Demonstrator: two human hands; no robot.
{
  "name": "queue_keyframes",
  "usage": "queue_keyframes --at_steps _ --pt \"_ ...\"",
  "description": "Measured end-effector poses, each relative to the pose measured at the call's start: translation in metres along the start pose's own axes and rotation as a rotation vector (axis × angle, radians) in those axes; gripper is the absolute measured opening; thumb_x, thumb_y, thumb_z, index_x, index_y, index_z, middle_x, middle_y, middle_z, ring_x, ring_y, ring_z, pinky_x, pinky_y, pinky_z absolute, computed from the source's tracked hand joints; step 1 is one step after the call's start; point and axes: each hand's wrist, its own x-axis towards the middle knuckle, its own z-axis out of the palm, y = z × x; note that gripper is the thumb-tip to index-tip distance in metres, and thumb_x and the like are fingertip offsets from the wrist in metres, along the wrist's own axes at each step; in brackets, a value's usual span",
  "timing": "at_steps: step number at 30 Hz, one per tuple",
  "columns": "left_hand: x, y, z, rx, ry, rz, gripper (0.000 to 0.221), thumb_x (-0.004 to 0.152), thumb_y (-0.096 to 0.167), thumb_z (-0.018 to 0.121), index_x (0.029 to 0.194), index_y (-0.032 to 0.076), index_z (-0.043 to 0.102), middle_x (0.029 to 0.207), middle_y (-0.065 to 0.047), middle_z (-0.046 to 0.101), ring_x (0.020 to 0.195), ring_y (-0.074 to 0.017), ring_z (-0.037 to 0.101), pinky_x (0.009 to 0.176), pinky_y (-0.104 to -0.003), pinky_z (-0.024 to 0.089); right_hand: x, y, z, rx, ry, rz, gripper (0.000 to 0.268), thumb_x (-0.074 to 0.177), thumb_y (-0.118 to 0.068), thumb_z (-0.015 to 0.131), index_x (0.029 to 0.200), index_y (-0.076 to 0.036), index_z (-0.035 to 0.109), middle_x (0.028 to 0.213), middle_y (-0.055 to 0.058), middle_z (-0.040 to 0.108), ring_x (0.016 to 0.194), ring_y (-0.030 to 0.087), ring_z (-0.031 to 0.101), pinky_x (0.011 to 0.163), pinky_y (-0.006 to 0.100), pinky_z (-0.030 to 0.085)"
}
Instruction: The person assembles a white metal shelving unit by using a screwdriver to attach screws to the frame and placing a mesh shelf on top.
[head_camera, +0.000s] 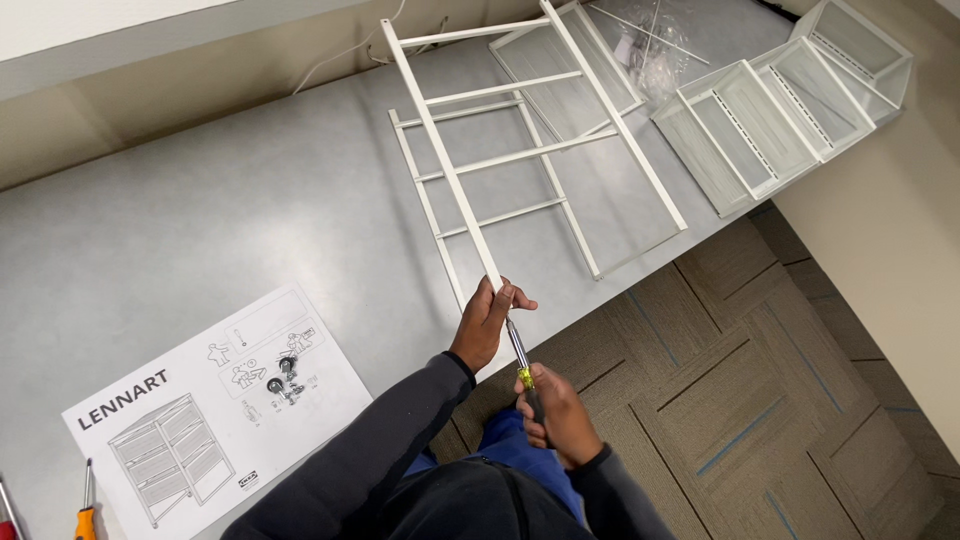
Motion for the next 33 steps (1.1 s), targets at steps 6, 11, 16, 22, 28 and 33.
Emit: queue_keyframes --at_steps 6,11,16,22,28,33 --pt "0.002 0.007 0.0 0.018 -0.011 0.009 0.033 0.109 0.039 0.038 0.101 0.008 0.047 0.099 -0.006 0.066 0.103 -0.0226 0.076 0.101 -0.036 0.056 0.017 0.018 -0.014 1.043 -0.621 0.465 0.047 0.107 -0.057 0.043 0.094 -0.012 0.049 0.06 0.0 0.036 0.036 0.005 0.025 0.032 0.021 0.021" --pt "-0.001 0.008 -0.003 0.077 -0.037 -0.002 0.037 0.107 0.043 0.038 0.1 0.011 0.054 0.098 -0.01 0.076 0.102 -0.0198 0.069 0.098 -0.034 0.05 -0.023 -0.048 0.009 0.17 0.02 0.116 0.03 0.099 -0.027 0.062 0.076 -0.009 0.056 0.048 0.005 0.048 0.036 0.013 0.042 0.035 0.028 0.036" --pt "0.0 0.011 0.002 0.074 -0.019 -0.004 0.038 0.107 0.043 0.038 0.1 0.01 0.054 0.097 -0.01 0.075 0.101 -0.021 0.069 0.1 -0.035 0.052 -0.01 -0.008 0.008 -0.593 0.2 -0.172 0.031 0.106 -0.041 0.041 0.108 -0.015 0.058 0.088 0.007 0.065 0.077 0.033 0.064 0.067 0.047 0.046" --pt "-0.001 0.004 -0.008 0.099 -0.005 0.009 0.035 0.109 0.041 0.036 0.097 0.011 0.049 0.095 -0.007 0.071 0.1 -0.0211 0.071 0.098 -0.035 0.049 0.006 -0.014 -0.001 0.336 -0.229 0.137 0.044 0.107 -0.048 0.04 0.091 -0.009 0.053 0.062 0.002 0.045 0.044 0.013 0.037 0.041 0.03 0.032" --pt "0.005 -0.007 -0.008 0.074 -0.035 0.023 0.032 0.11 0.043 0.035 0.099 0.014 0.044 0.091 -0.001 0.057 0.095 -0.0215 0.076 0.093 -0.035 0.045 0.005 -0.008 0.009 0.901 -0.456 0.335 0.042 0.106 -0.05 0.047 0.094 -0.01 0.052 0.06 0.001 0.042 0.036 0.006 0.03 0.031 0.023 0.027" --pt "-0.003 0.004 -0.005 0.118 -0.009 -0.046 0.034 0.108 0.046 0.034 0.101 0.014 0.045 0.094 -0.001 0.064 0.097 -0.016 0.072 0.081 -0.033 0.047 -0.007 -0.015 0.024 0.065 -0.015 -0.028 0.029 0.105 -0.034 0.049 0.107 -0.007 0.059 0.073 0.007 0.058 0.053 0.018 0.049 0.048 0.034 0.039"
